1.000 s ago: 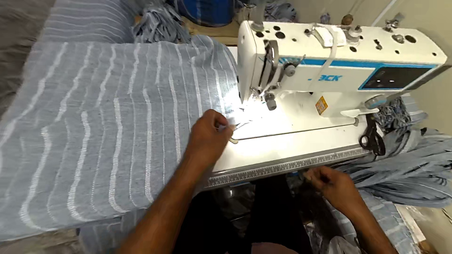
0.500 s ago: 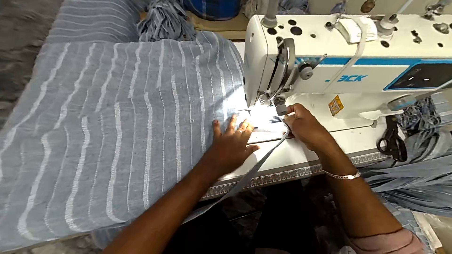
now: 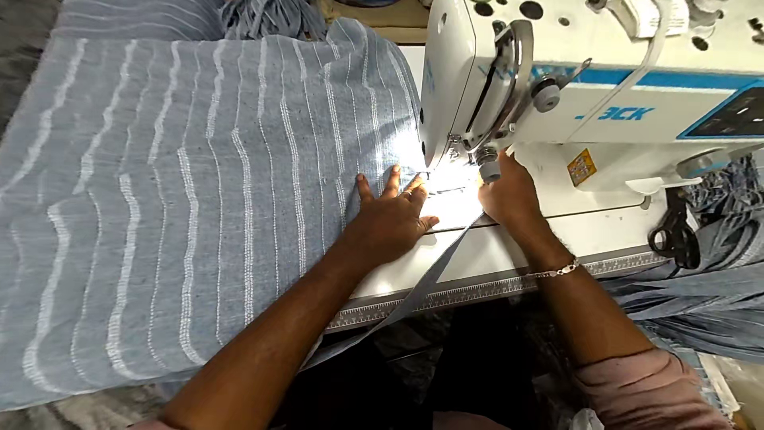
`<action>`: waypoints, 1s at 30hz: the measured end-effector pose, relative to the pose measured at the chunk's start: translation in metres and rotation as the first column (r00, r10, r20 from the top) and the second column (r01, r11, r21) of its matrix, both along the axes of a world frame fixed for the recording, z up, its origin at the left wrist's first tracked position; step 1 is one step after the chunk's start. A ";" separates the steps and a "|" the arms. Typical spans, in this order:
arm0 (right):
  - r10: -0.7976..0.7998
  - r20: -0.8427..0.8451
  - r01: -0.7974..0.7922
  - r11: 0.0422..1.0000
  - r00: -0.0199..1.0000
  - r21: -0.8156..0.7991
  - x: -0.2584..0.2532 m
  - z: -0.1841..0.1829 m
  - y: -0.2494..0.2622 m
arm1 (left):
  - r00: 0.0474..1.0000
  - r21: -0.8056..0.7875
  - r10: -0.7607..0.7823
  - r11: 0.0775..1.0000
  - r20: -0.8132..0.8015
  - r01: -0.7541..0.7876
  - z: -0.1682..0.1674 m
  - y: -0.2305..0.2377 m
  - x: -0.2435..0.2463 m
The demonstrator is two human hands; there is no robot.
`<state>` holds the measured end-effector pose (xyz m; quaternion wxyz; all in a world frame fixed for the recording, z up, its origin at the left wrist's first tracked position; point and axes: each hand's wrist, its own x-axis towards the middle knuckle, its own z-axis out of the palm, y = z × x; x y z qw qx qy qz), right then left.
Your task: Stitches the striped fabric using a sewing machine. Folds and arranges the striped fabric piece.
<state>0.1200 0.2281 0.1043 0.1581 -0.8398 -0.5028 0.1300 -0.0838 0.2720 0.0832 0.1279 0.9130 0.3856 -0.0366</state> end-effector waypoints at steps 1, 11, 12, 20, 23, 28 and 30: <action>0.008 0.009 -0.008 1.000 1.000 0.020 -0.001 -0.001 0.001 | 1.000 0.004 -0.006 1.000 -0.001 0.006 0.000 0.000 0.000; -0.151 0.183 0.126 0.982 0.971 0.141 0.107 0.052 -0.116 | 1.000 -0.016 -0.023 1.000 -0.011 0.022 0.004 0.002 0.003; -0.199 0.255 0.171 0.977 0.946 0.128 0.117 0.040 -0.123 | 1.000 -0.018 -0.019 1.000 -0.010 0.019 0.004 0.002 0.005; -0.037 0.349 0.045 0.999 0.936 -0.017 0.148 0.021 -0.132 | 1.000 -0.020 -0.020 1.000 0.003 0.020 0.006 -0.009 0.004; -0.029 0.364 0.035 0.999 0.931 -0.010 0.148 0.024 -0.131 | 1.000 -0.035 0.007 0.999 0.003 -0.007 0.008 -0.003 0.008; -0.080 0.353 0.080 0.997 0.932 0.015 0.136 0.004 -0.134 | 0.999 -0.025 0.032 0.999 0.022 -0.031 0.007 0.008 0.011; -0.056 0.328 0.079 0.995 0.943 -0.057 0.135 -0.003 -0.137 | 1.000 -0.049 0.010 0.999 0.007 -0.010 0.010 0.008 0.010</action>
